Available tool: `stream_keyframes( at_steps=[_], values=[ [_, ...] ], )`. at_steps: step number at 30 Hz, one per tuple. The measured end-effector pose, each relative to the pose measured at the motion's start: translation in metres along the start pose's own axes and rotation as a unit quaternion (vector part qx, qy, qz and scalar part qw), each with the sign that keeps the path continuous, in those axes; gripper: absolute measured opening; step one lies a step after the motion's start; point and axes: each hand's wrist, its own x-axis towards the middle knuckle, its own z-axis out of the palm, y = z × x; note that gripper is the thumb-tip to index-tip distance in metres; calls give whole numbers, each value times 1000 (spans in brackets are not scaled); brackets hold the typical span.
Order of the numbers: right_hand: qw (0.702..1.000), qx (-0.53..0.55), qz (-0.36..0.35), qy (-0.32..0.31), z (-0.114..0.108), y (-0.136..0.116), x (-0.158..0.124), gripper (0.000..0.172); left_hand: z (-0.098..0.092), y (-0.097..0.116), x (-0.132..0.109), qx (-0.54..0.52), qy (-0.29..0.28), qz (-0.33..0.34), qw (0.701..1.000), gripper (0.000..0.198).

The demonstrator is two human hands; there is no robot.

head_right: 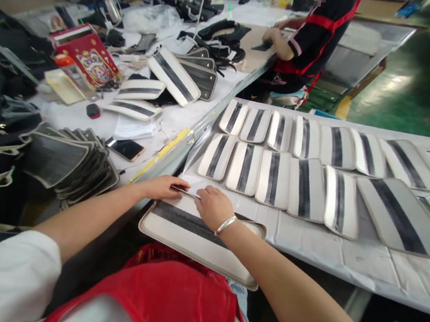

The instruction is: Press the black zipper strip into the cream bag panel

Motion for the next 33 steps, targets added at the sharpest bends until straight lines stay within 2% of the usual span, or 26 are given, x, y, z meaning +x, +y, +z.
stream_keyframes(
  at_steps=[4, 9, 13, 16, 21, 25, 33],
  values=[
    [1000, 19, 12, -12, 10, -1, 13, 20, 3, -6, 2, -43, 9, -1, 999, 40],
    [997, 72, 12, -27, 9, 2, 22, 18, 4, -16, 5, -82, 26, 2, 996, 37],
    [999, 0, -15, -35, 10, -4, 29, 21, 7, -21, 4, -100, 49, 0, 994, 36],
    [996, -58, -61, -7, 14, -7, 28, 27, 11, -24, 1, -126, 64, 3, 990, 34],
    [988, -76, -119, 64, 22, -4, 20, 27, 18, -29, -6, -157, 89, -13, 984, 31],
    [981, -89, -156, 79, 23, -3, 18, 24, 20, -30, -10, -136, 114, 43, 983, 26],
    [974, -121, -187, 39, 17, -6, 18, 22, 12, -27, -13, 17, 88, 138, 986, 23]
  ],
)
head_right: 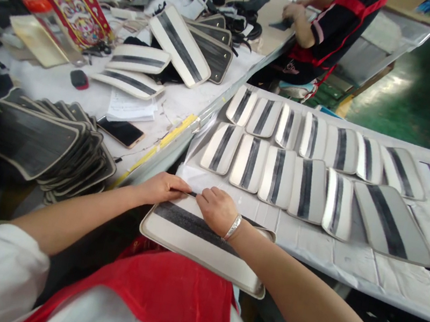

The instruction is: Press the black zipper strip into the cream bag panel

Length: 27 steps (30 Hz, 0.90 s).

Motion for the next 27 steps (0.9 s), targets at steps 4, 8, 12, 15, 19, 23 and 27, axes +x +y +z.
stream_keyframes(
  at_steps=[4, 8, 12, 15, 19, 23, 27],
  values=[
    [997, -32, -24, -65, -6, -7, 3, 18, 2, -3, -2, 77, -3, 47, 996, 25],
    [992, -64, -3, -111, -9, -26, 2, 24, 1, 0, -3, 181, -20, 101, 978, 28],
    [989, -89, 39, -109, -7, -41, -7, 33, -3, 15, -2, 296, -39, 131, 945, 28],
    [988, -99, 62, -96, -7, -44, -20, 38, -3, 27, -2, 367, -53, 125, 920, 27],
    [985, -89, 103, -107, -12, -41, -35, 33, 5, 39, -7, 429, -76, 123, 892, 32],
    [984, -75, 128, -99, -14, -43, -41, 25, 19, 47, -16, 462, -47, 119, 877, 39],
    [985, -73, 138, -79, -8, -46, -41, 24, 30, 51, -19, 490, -17, 116, 864, 38]
  ],
)
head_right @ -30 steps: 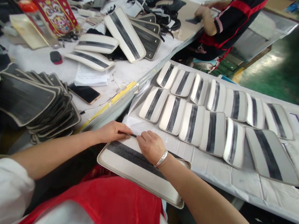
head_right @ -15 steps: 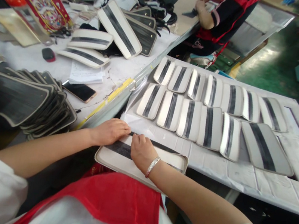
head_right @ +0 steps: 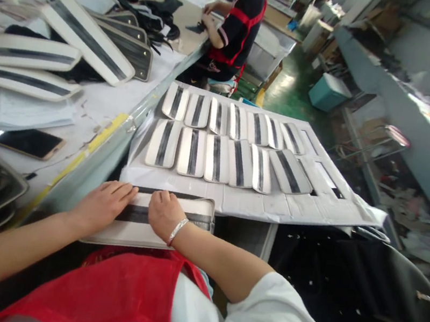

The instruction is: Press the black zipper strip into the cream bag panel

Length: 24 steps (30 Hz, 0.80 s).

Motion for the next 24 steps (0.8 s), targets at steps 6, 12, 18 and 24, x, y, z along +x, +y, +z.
stream_keyframes(
  at_steps=[6, 12, 18, 24],
  values=[
    [1000, 8, 0, 17, 1, 7, -11, 24, -6, 12, 7, 32, -1, -19, 999, 35],
    [1000, -3, 5, 29, 0, 19, -21, 25, -9, 26, 10, 33, -23, -64, 997, 37],
    [999, -9, 18, 34, 1, 21, -27, 25, -14, 42, 16, 23, -35, -120, 992, 36],
    [999, -25, 41, 20, 3, 33, -45, 27, -16, 54, 23, 9, -58, -168, 984, 38]
  ],
)
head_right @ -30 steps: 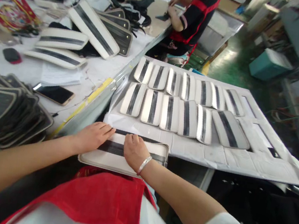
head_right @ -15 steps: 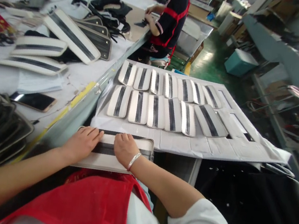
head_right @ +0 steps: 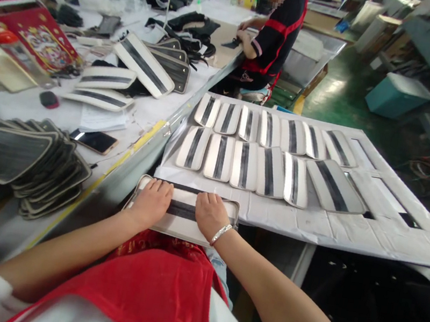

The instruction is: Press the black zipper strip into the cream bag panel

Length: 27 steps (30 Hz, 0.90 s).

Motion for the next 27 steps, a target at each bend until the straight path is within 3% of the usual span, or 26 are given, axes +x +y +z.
stream_keyframes(
  at_steps=[9, 14, 18, 21, 24, 27],
  values=[
    [999, -25, 23, -34, 1, 10, -14, 29, -10, 16, 9, -13, -43, -9, 999, 41],
    [999, 23, 27, -41, -5, 13, -19, 30, -14, -2, 0, -71, -48, 18, 996, 37],
    [988, 155, -1, 19, -20, -6, -38, 27, -17, -18, -28, -221, -9, 100, 970, 35],
    [969, 245, -22, 36, -24, -30, -51, 24, -16, -13, -50, -295, 6, 167, 941, 22],
    [964, 262, -22, 22, -17, -46, -55, 24, -10, -3, -61, -283, -16, 182, 941, 13],
    [966, 259, 4, 14, -10, -51, -53, 29, -1, 2, -62, -245, -4, 176, 953, 16]
  ],
)
